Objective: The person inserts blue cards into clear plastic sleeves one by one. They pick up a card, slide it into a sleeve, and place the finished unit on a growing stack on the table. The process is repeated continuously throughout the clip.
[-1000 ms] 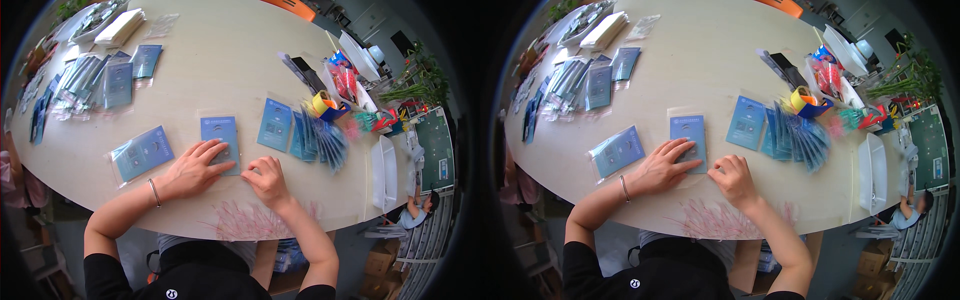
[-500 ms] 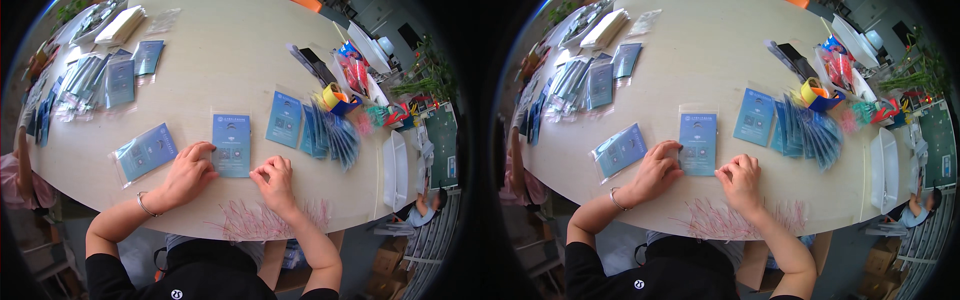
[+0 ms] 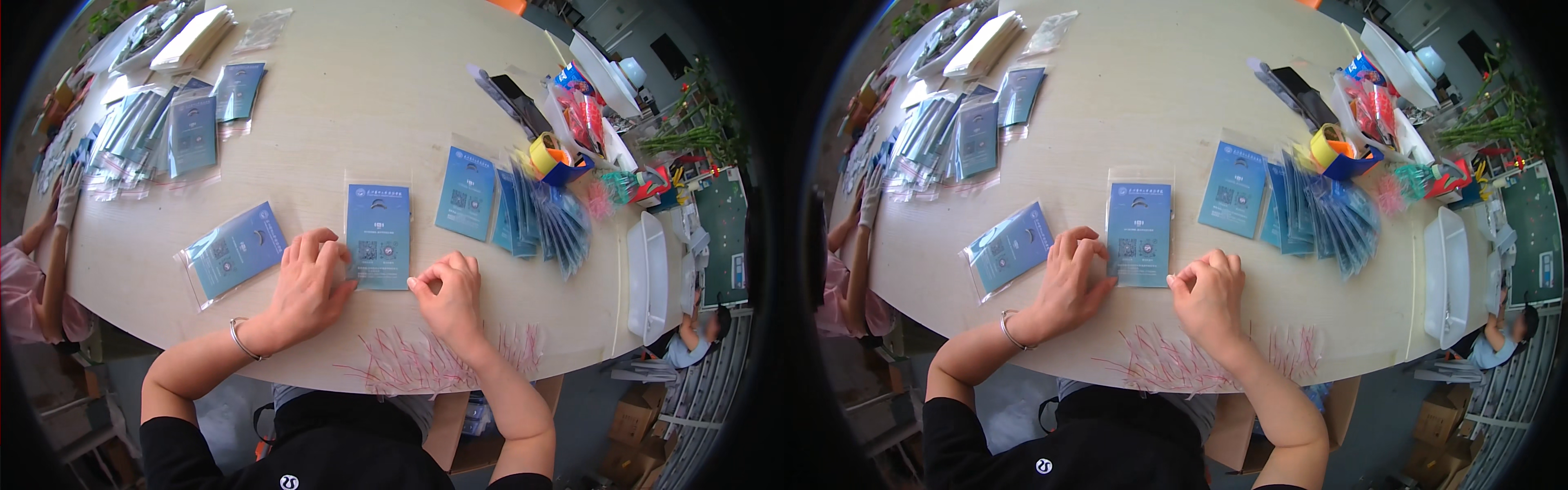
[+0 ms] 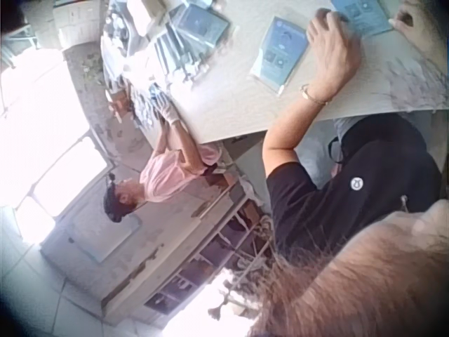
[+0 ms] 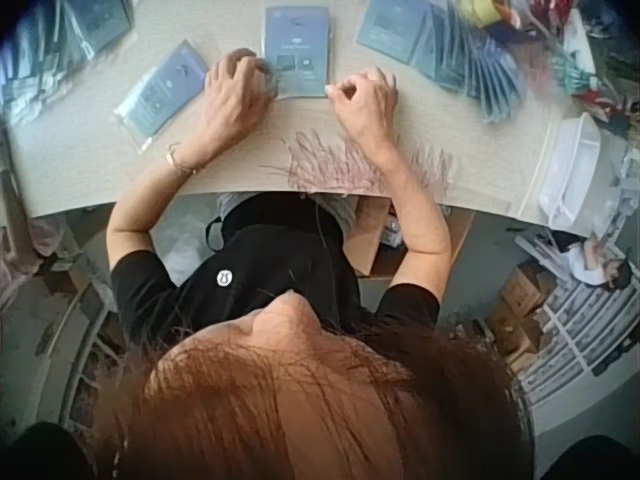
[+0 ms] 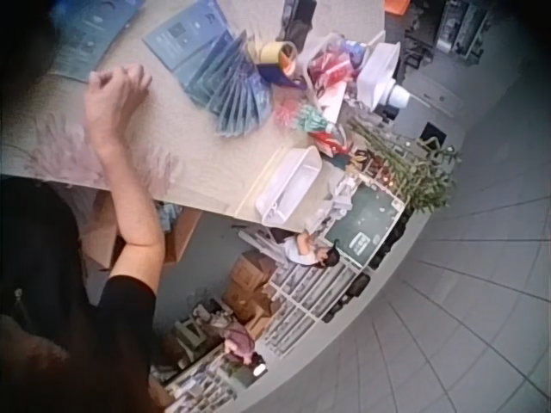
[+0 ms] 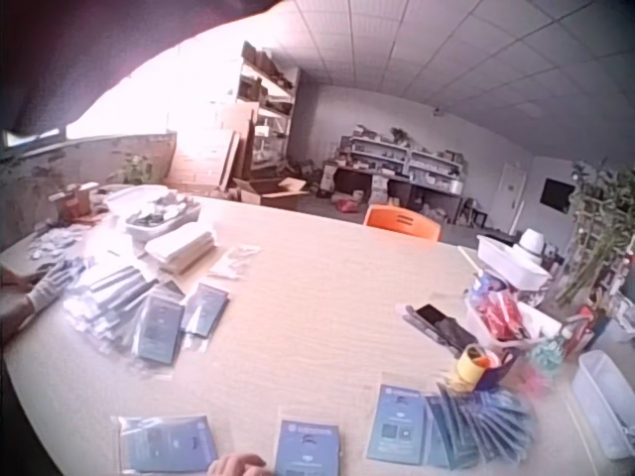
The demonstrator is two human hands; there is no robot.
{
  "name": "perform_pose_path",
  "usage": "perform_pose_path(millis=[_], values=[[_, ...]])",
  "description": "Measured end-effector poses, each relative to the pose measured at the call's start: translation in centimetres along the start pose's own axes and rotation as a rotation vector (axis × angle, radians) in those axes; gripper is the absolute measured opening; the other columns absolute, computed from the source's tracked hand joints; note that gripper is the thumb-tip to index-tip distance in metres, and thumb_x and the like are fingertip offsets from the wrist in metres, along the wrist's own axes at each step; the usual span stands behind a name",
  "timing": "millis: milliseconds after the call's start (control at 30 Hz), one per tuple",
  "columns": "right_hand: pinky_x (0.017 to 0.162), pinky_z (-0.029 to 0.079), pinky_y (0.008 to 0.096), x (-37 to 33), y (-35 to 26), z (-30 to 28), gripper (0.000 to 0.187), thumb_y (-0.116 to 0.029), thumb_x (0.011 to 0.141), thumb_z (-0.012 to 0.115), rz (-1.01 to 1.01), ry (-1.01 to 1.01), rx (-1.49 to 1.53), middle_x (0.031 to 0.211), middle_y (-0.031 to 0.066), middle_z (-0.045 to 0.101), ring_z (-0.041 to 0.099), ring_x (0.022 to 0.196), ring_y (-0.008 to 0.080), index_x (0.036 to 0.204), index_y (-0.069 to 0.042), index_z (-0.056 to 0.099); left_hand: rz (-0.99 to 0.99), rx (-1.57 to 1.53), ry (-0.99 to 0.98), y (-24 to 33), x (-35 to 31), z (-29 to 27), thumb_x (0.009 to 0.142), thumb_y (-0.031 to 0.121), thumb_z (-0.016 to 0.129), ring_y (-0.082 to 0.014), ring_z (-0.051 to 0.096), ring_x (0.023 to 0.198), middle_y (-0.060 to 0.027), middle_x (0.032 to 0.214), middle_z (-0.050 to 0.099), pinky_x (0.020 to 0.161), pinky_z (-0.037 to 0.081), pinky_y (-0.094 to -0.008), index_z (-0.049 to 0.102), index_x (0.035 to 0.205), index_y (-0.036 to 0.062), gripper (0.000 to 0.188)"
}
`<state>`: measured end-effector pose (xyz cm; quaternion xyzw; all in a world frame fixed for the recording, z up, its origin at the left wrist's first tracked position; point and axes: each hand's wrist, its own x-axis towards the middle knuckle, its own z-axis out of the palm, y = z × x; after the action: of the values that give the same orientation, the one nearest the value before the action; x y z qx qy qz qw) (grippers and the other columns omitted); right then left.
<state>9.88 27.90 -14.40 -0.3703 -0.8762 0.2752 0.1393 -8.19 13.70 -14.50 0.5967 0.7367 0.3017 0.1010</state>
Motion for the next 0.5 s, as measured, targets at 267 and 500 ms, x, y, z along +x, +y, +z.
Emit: perform_pose_path(millis=[267, 500], values=[[0.095, 0.052, 0.0400, -2.1, -1.4, 1.5, 0.035, 0.000, 0.082, 0.060, -0.659, 0.131, -0.332, 0.120, 0.0220, 0.063, 0.062, 0.110, 0.0344, 0.115, 0.010, 0.062, 0.484, 0.183, -0.164, -0.2, -0.3, 1.2, 0.087, 0.009, 0.051, -0.0297, 0.048, 0.135, -0.0176, 0.142, 0.053, 0.112, 0.039, -0.0404, 0.057, 0.131, -0.0003, 0.045], [0.110, 0.042, 0.0448, -1.2, -0.9, 0.6, 0.043, -0.001, 0.088, 0.049, -0.490, 0.016, -0.456, 0.131, 0.0319, 0.056, 0.052, 0.129, 0.0405, 0.126, 0.017, 0.054, 0.241, 0.415, -0.091, -5.9, -3.8, -3.9, 0.084, 0.007, 0.057, -0.0336, 0.043, 0.139, -0.0172, 0.145, 0.051, 0.115, 0.034, -0.0448, 0.060, 0.130, 0.0021, 0.047]])
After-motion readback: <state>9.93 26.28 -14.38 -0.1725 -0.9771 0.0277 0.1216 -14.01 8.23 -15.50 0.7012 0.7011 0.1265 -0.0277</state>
